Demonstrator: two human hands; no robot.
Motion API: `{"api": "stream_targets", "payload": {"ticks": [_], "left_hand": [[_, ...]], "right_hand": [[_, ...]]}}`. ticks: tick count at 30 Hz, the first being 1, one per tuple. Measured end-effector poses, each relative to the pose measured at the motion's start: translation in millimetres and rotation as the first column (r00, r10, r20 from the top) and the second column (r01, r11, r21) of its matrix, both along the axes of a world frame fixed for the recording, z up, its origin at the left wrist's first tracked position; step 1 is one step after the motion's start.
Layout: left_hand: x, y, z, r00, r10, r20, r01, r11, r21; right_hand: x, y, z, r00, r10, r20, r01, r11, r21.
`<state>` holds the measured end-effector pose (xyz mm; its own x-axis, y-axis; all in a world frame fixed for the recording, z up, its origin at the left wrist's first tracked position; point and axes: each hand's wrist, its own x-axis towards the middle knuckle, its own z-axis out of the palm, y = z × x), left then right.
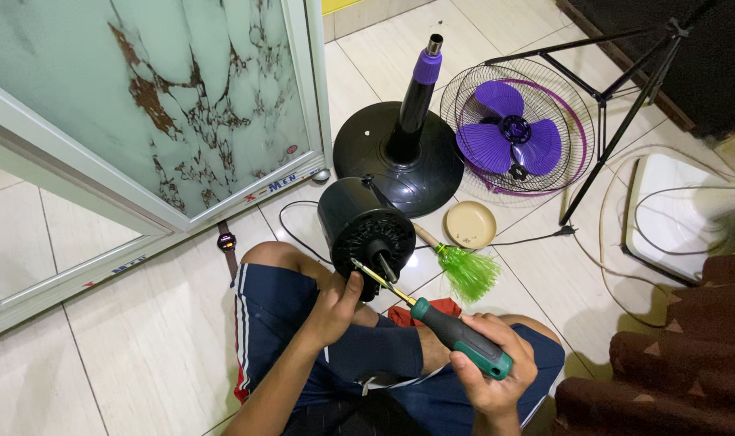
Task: The person sits on the floor servicing a standing fan. They hold the detached fan motor housing and use a screwdriver to unscrew and tighten screws on the rear motor cover, repositioning the housing repeatedly while working on different screws.
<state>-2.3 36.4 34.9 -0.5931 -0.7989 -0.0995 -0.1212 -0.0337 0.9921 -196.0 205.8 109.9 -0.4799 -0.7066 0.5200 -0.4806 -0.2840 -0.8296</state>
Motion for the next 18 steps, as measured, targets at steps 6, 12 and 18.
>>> {"api": "stream_targets", "payload": {"ticks": [6, 12, 18], "left_hand": [[0.6, -1.0, 2.6, 0.997, 0.035, 0.076, -0.037, 0.999, 0.031], [-2.0, -1.1, 7.5, 0.999, 0.051, 0.014, -0.051, 0.999, 0.002], [-2.5, -2.3, 9.2, 0.998, 0.061, 0.010, -0.062, 0.998, 0.018]], "right_hand": [[1.3, -4.2, -5.0, 0.999, 0.048, 0.018, -0.047, 0.996, -0.074], [2.2, -12.9, -8.2, 0.993, 0.119, -0.006, -0.118, 0.987, -0.111], [6.8, -21.9, -16.8, 0.984, 0.180, 0.002, -0.178, 0.975, -0.132]]}}
